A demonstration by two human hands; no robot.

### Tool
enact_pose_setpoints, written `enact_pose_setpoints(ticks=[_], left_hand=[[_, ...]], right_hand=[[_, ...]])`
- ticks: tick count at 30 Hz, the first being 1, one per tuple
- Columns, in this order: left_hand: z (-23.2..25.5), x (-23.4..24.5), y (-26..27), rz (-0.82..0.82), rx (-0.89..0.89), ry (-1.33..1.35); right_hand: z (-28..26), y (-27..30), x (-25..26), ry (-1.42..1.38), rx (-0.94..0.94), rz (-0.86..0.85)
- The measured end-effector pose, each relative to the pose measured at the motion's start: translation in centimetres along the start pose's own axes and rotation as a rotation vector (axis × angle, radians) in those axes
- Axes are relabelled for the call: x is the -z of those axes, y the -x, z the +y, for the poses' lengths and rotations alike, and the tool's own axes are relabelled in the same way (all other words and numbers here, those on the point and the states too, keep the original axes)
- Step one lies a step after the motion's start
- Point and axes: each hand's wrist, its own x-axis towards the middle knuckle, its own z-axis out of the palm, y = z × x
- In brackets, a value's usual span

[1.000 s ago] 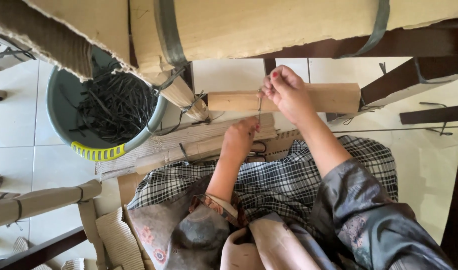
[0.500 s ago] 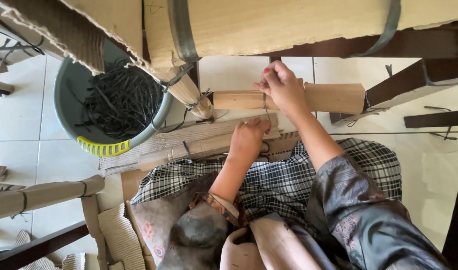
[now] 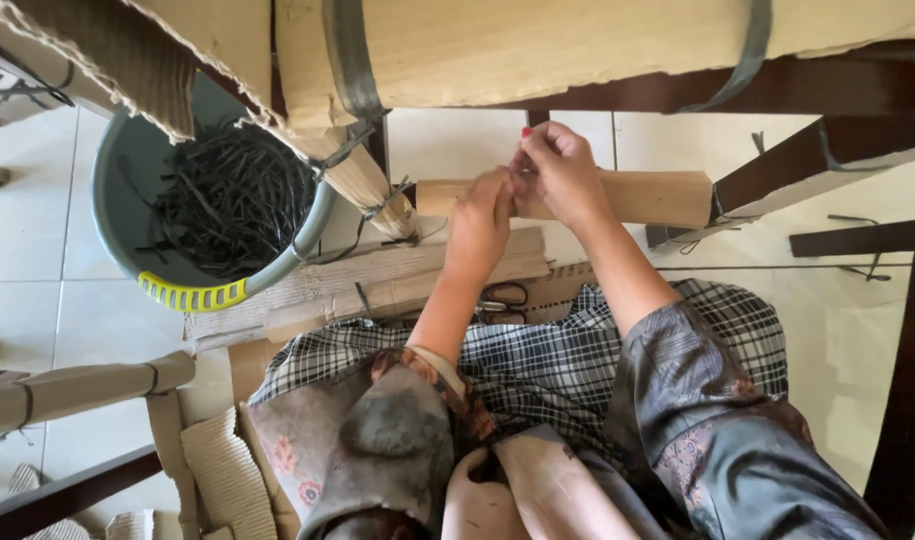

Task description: Wrapping chair components with protective cardboard and securing them with plastic ties

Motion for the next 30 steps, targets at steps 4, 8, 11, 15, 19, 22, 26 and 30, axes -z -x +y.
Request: enact_pose_setpoints(ticks=[4, 8, 11, 15, 19, 22, 26, 30], left_hand=[[-2.0, -1.8, 0.2, 0.075, 0.081, -0.041], [-1.9, -1.7, 0.3, 0.065, 0.13, 0.011], [-1.3, -1.2, 0.2, 0.01, 0.098, -0.019], [-1.0, -0.7, 0.7, 0.004, -0.037, -0.036], [-3.1, -1.8, 1.8, 0.031, -0.098, -0.115], [-4.3, -2.0, 2.3, 0.053, -0.127, -0.131], [-6.7, -2.3, 3.0, 0.032, -0.206, -0.281], [-7.4, -2.6, 2.9, 0.027, -0.261, -0.416]], right_hand=[[0.3, 0.2, 0.2, -0.04, 0.019, 0.002], [-1.4, 3.1, 0.7, 0.07, 0.108, 0.024], [-2.0, 4.9, 2.0, 0.497, 0.361, -0.033], [-2.2, 6.9, 1.7, 0.676, 0.85, -0.278], [-2.7, 7.0, 1.8, 0.765, 0.911, -0.314], [-1.9, 6.5, 2.4, 0.874, 0.891, -0.257], [-2.5, 6.4, 1.4, 1.132, 0.811, -0.378], [-2.0, 5.4, 1.1, 1.19, 0.933, -0.417]])
